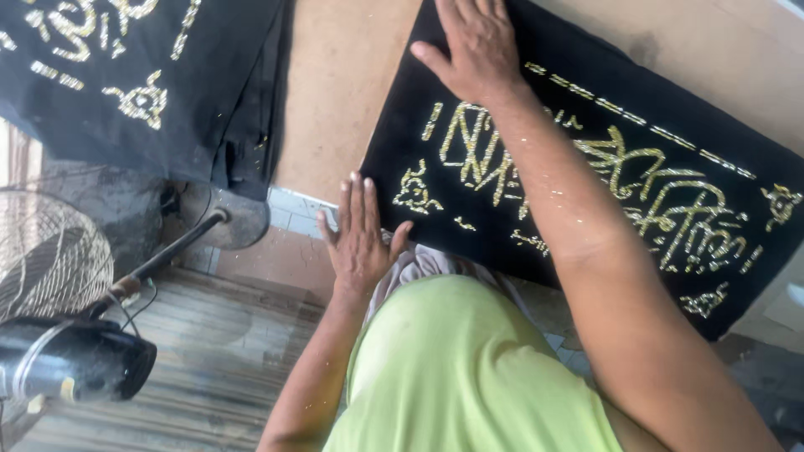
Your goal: The person applies white adhesive to a cardboard sheet using a small rectangular tool, then places a black fabric with gold Arabic calligraphy onto the adhesive and presses it down to adhere. The person repeats this process with a second cardboard sheet and fabric piece.
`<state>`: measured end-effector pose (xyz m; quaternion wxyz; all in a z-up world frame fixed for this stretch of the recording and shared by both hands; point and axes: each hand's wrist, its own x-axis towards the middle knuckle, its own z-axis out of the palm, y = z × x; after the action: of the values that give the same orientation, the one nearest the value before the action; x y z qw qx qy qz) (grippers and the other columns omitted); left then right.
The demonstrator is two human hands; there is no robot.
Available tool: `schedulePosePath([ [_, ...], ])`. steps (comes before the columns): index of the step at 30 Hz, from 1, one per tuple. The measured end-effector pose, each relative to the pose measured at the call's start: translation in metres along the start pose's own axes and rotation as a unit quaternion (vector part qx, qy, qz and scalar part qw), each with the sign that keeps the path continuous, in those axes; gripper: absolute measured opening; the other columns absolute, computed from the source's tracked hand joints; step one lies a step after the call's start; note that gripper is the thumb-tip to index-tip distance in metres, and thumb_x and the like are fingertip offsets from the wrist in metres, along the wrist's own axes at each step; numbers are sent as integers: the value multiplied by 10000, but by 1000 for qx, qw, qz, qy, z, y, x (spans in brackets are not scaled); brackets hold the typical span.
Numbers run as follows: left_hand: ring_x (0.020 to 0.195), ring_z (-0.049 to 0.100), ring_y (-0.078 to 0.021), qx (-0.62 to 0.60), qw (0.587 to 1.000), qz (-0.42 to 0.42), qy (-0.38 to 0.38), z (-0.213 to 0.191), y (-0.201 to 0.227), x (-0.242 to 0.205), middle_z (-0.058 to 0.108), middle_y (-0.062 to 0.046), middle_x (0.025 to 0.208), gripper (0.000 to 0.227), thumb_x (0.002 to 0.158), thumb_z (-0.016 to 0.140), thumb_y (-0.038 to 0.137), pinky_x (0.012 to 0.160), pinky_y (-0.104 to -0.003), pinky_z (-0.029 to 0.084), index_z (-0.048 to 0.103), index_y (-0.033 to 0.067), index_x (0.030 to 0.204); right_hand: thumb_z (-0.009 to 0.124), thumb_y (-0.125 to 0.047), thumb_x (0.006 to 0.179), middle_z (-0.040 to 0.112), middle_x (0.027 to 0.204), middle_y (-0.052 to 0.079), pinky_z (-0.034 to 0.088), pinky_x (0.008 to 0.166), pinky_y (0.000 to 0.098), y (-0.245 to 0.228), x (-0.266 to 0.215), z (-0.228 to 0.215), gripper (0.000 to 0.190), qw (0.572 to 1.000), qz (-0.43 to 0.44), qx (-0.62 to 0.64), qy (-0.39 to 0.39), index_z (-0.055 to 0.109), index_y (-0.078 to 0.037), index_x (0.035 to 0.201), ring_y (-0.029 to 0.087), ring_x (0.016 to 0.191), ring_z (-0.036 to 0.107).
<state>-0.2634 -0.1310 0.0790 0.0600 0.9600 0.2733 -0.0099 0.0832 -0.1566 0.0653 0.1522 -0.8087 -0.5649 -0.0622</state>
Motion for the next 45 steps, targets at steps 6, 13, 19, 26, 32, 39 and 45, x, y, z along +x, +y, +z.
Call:
schedulePosePath([
  [6, 1616, 191, -287, 87, 996, 9, -23, -2, 3, -4, 296, -196, 1711, 979, 1017, 354, 748, 1190, -567, -233, 321, -13, 1630, 471, -740, 1061, 256, 1666, 225, 141, 1276, 540, -6, -1, 0, 950, 990, 108, -30, -85, 268, 22, 1592, 370, 1558, 259],
  [13, 1624, 98, -337, 109, 994, 13, -21, -4, 6, -6, 216, -270, 1721, 1045, 1042, 224, 789, 1156, -653, -191, 289, -71, 1631, 309, -829, 954, 557, 1475, 244, 272, 1219, 546, 34, -130, -39, 1036, 983, 181, -29, -12, 598, 65, 1391, 382, 1421, 464],
  [19, 1658, 1, -407, -43, 999, -24, -19, -4, 12, -3, 197, -334, 1754, 1133, 1078, 177, 831, 1107, -699, -177, 263, -157, 1624, 322, -763, 1016, 519, 1542, 233, 166, 1242, 579, 142, -328, -117, 958, 951, 287, -115, -33, 545, 54, 1464, 386, 1461, 429],
  [26, 1643, 43, -404, -72, 997, 11, 16, -25, 64, 70, 222, -354, 1744, 1062, 1129, 190, 793, 1128, -720, -146, 312, -143, 1614, 310, -764, 1020, 426, 1608, 212, 100, 1252, 579, 235, -472, -185, 953, 873, 464, -133, -65, 456, 27, 1530, 389, 1521, 332],
  [32, 1605, 110, -267, -13, 992, 121, -28, -21, 117, 201, 214, -162, 1729, 871, 1018, 355, 644, 1227, -603, -106, 311, 26, 1630, 349, -683, 1053, 288, 1705, 176, 87, 1266, 562, 254, -492, -179, 871, 859, 509, -49, -20, 338, -25, 1624, 385, 1574, 163],
  [39, 1630, 192, -296, 19, 983, 178, -47, -18, 113, 258, 272, -180, 1719, 959, 1092, 251, 773, 1180, -672, -155, 314, -12, 1640, 469, -602, 1113, 312, 1717, 177, 99, 1287, 577, 242, -489, -183, 791, 857, 514, -39, 11, 358, -18, 1635, 390, 1593, 178],
  [45, 1583, 230, -326, 15, 983, 179, -42, -11, 115, 264, 292, -207, 1707, 975, 1069, 259, 757, 1188, -661, -128, 318, -35, 1634, 519, -520, 1182, 354, 1714, 237, 131, 1302, 602, 238, -493, -193, 719, 870, 490, -33, 31, 400, 31, 1628, 437, 1608, 208],
])
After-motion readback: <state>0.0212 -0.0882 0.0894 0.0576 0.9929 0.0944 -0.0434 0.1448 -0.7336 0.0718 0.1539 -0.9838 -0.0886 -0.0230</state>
